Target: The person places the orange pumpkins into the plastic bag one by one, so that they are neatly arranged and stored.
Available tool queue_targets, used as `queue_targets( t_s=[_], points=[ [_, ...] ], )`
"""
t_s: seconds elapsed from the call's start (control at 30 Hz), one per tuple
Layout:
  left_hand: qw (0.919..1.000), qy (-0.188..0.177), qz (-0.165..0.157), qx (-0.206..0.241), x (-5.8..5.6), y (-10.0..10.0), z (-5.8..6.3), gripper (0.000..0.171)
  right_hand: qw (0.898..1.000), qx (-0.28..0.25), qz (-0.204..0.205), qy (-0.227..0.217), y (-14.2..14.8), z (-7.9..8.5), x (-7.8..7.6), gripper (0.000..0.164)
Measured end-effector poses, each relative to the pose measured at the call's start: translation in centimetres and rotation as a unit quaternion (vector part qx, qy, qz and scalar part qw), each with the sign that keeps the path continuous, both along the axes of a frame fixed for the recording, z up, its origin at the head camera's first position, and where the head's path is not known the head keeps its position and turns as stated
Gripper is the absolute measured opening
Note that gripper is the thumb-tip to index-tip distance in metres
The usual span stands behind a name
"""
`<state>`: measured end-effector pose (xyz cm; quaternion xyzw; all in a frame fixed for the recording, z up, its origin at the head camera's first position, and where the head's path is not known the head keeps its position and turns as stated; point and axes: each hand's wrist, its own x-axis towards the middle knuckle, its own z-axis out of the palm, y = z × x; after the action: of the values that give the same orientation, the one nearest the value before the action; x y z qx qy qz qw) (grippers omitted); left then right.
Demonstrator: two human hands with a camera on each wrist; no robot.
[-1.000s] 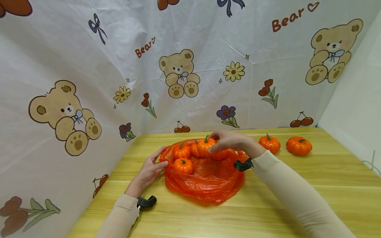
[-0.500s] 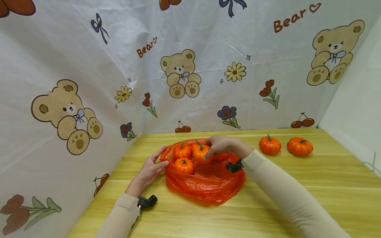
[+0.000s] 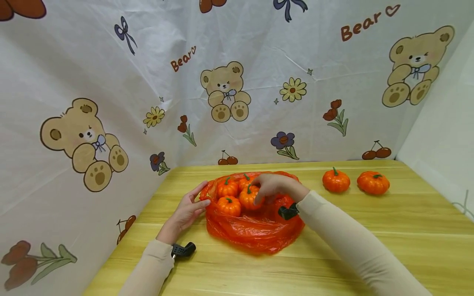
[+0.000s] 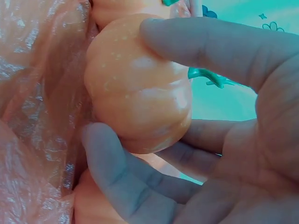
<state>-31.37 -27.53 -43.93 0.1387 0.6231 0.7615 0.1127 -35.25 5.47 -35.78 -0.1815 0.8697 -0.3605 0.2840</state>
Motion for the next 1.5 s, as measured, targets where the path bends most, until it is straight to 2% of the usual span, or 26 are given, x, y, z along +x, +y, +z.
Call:
queue_targets(
  t_s=[0.1,0.4,0.7,1.07,1.43,1.5],
  points=[
    [1.0000,-0.002,0.002,0.004,0.1,0.0,0.1,0.080,1.000,0.019,-0.003,0.013,-0.3,-0.2,0.2,0.083],
    [1.0000,-0.004,0.002,0.005,0.1,0.0,0.1,0.080,1.000,0.010,-0.011,-0.007,-0.5,-0.6,0.6,0.077],
    [1.0000,-0.007,0.003,0.004,0.2,0.0,0.1,0.082,1.000,0.009,0.016,0.013,0.2,-0.6,0.8,0.071],
    [1.0000,-0.005,0.004,0.006,0.3,0.0,0.3,0.081,0.999,0.021,-0.003,0.051,1.5,0.7,0.5,0.072],
    [1.0000,-0.004,0.002,0.005,0.2,0.1,0.2,0.081,0.997,-0.026,0.027,0.064,4.2,2.1,0.8,0.066],
    [1.0000,-0.006,0.003,0.003,0.2,0.1,0.2,0.081,0.997,-0.034,0.022,0.067,4.8,2.2,0.8,0.065]
  ],
)
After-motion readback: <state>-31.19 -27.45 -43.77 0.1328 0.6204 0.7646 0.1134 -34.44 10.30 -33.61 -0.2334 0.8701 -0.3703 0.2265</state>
